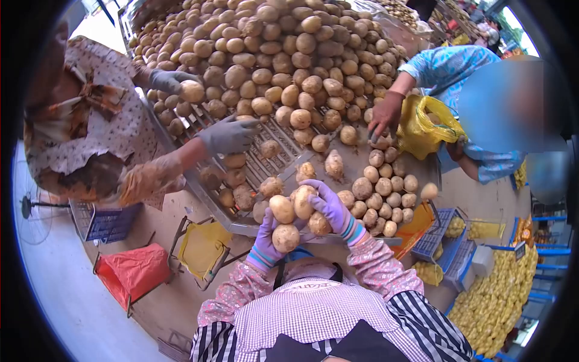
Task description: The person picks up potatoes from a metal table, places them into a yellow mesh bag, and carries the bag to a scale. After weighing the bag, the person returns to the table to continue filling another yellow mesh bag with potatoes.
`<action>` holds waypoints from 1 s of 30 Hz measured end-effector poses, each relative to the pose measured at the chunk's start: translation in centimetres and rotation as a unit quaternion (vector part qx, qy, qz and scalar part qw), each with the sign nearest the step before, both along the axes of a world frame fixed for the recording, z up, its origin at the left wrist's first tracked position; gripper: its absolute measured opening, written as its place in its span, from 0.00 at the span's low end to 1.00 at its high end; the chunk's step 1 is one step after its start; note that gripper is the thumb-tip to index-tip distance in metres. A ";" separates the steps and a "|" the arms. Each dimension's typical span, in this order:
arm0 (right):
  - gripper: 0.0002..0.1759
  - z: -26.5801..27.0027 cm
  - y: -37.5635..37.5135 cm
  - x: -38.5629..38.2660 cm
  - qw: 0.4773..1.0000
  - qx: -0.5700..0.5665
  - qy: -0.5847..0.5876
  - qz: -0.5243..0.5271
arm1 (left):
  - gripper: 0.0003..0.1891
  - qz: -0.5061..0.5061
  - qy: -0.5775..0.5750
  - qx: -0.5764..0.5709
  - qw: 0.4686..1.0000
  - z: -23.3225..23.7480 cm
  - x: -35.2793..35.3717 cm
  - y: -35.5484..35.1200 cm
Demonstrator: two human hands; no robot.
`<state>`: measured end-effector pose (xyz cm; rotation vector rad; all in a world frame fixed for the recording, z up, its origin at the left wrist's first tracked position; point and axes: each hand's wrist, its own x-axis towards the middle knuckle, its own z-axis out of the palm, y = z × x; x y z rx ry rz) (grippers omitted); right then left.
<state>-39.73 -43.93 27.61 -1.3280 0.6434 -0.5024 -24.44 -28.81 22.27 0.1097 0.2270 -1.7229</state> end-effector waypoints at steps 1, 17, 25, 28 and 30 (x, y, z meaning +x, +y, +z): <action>0.29 -0.1 1.0 0.7 1.000 0.002 0.000 0.014 | 0.41 0.010 0.005 -0.002 1.000 0.2 0.0 0.2; 0.42 -4.3 17.1 17.7 0.945 -0.135 0.102 0.280 | 0.45 0.351 -0.088 0.123 0.924 -1.2 8.1 19.8; 0.34 -1.2 13.4 18.9 0.901 -0.362 0.045 0.233 | 0.36 0.293 0.035 0.408 0.864 -9.4 13.3 26.1; 0.32 0.5 7.0 21.0 0.810 -0.555 0.142 0.127 | 0.35 0.289 -0.128 0.432 0.845 -9.5 13.1 25.7; 0.33 -2.5 2.8 21.9 0.737 -0.617 0.256 0.104 | 0.32 0.278 -0.141 0.416 0.854 -9.8 12.9 24.9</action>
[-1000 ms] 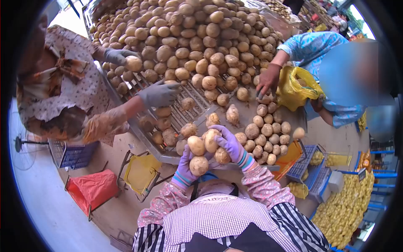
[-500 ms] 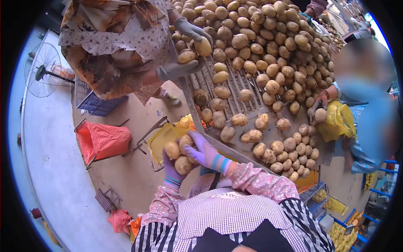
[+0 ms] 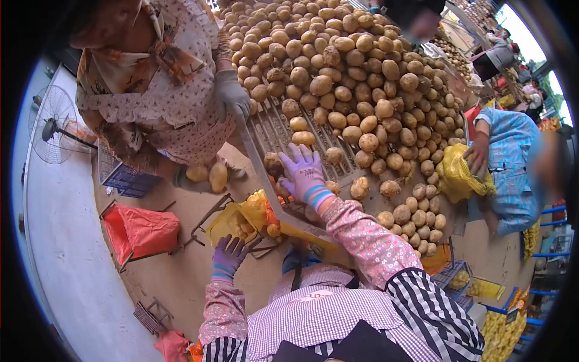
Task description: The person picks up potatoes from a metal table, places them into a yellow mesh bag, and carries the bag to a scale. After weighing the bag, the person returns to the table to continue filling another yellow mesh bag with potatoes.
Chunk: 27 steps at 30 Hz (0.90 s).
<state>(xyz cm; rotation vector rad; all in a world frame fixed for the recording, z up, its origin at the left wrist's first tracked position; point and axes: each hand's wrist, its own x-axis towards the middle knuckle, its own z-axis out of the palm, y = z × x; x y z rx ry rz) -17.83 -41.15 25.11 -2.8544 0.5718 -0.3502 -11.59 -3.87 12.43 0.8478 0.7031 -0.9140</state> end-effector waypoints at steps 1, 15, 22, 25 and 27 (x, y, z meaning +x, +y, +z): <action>0.33 0.1 -1.7 -0.5 0.999 -0.010 0.047 -0.015 | 0.32 -0.006 -0.005 -0.003 1.000 0.0 -0.3 -0.5; 0.19 -3.4 -5.2 -24.5 0.992 0.023 0.063 -0.103 | 0.19 -0.180 -0.374 0.097 0.905 7.9 -1.8 -14.0; 0.31 -3.0 -1.2 -24.7 0.964 0.128 0.044 -0.230 | 0.33 -0.318 -0.726 0.079 0.605 11.2 -4.0 -22.2; 0.44 -2.5 0.9 -22.4 0.934 0.188 -0.002 -0.304 | 0.42 -0.331 -0.801 0.113 0.486 11.1 -4.9 -25.5; 0.49 -2.0 1.1 -20.4 0.930 0.186 -0.102 -0.300 | 0.43 -0.355 -0.812 0.159 0.435 11.1 -5.3 -27.2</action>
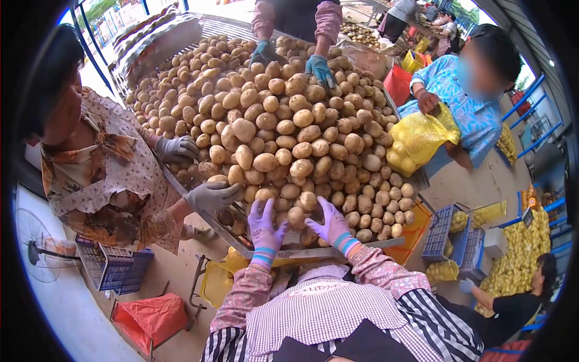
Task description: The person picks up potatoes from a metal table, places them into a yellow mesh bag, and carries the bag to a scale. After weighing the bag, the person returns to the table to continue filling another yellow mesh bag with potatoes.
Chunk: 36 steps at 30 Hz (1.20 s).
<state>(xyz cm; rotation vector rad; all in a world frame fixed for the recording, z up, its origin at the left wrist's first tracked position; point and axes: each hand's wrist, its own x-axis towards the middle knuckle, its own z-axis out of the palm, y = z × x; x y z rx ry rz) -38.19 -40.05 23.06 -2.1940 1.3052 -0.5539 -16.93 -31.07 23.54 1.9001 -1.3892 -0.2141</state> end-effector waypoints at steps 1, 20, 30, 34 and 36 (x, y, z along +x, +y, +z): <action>0.51 0.5 0.0 0.9 1.000 0.007 0.027 -0.011 | 0.43 -0.002 -0.003 -0.002 1.000 0.7 0.1 -0.5; 0.24 2.0 -4.9 -1.2 0.754 0.410 -0.511 -0.047 | 0.29 -0.088 0.487 0.055 0.867 0.7 4.1 -4.1; 0.28 7.1 -8.0 5.7 0.967 -0.018 0.243 0.072 | 0.42 -0.063 -0.116 0.241 0.961 10.7 5.4 -14.7; 0.29 7.6 -8.0 3.8 0.950 -0.005 0.275 0.145 | 0.46 -0.011 -0.175 0.337 0.925 11.8 2.7 -16.4; 0.31 6.9 -7.6 1.9 0.965 0.008 0.202 0.166 | 0.48 0.009 -0.156 0.365 0.918 11.0 2.2 -16.2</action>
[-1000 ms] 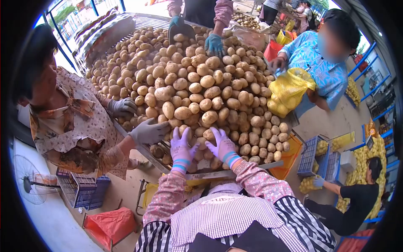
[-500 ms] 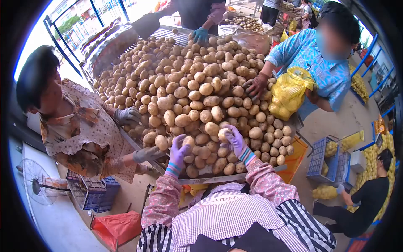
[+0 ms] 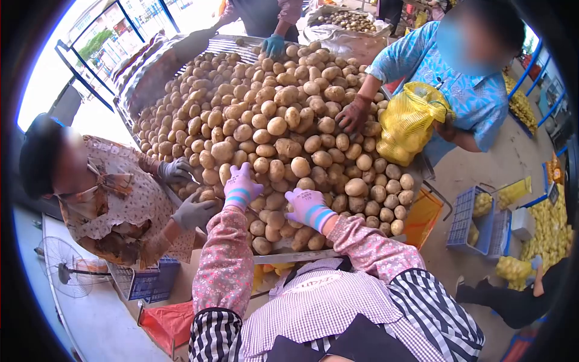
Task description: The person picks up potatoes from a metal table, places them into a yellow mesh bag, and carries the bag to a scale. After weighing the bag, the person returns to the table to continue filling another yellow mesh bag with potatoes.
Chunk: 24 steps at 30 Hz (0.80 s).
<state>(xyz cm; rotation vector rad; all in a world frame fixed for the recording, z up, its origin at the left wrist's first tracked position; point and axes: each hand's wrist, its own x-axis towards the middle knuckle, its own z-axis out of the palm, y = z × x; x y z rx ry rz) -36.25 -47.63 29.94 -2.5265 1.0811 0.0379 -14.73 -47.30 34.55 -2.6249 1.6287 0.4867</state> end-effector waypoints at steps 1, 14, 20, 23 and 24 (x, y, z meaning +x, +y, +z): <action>0.30 -0.4 0.2 -0.8 1.000 0.013 0.003 0.004 | 0.49 0.009 0.009 -0.024 1.000 -0.7 0.1 0.9; 0.43 -3.9 1.9 -6.9 0.997 -0.020 -0.056 0.040 | 0.41 0.024 0.146 -0.204 0.968 -5.3 -3.1 9.8; 0.47 -4.4 1.5 -4.1 0.985 -0.066 -0.006 0.161 | 0.42 -0.002 -0.020 -0.062 0.998 -4.5 -7.9 9.9; 0.45 -4.0 0.6 -3.8 0.985 -0.037 -0.007 0.167 | 0.40 -0.005 -0.088 0.017 0.996 -5.5 -8.9 9.7; 0.45 -3.8 0.3 -3.8 0.986 -0.001 -0.008 0.167 | 0.40 -0.003 -0.089 0.018 0.996 -5.6 -8.7 9.8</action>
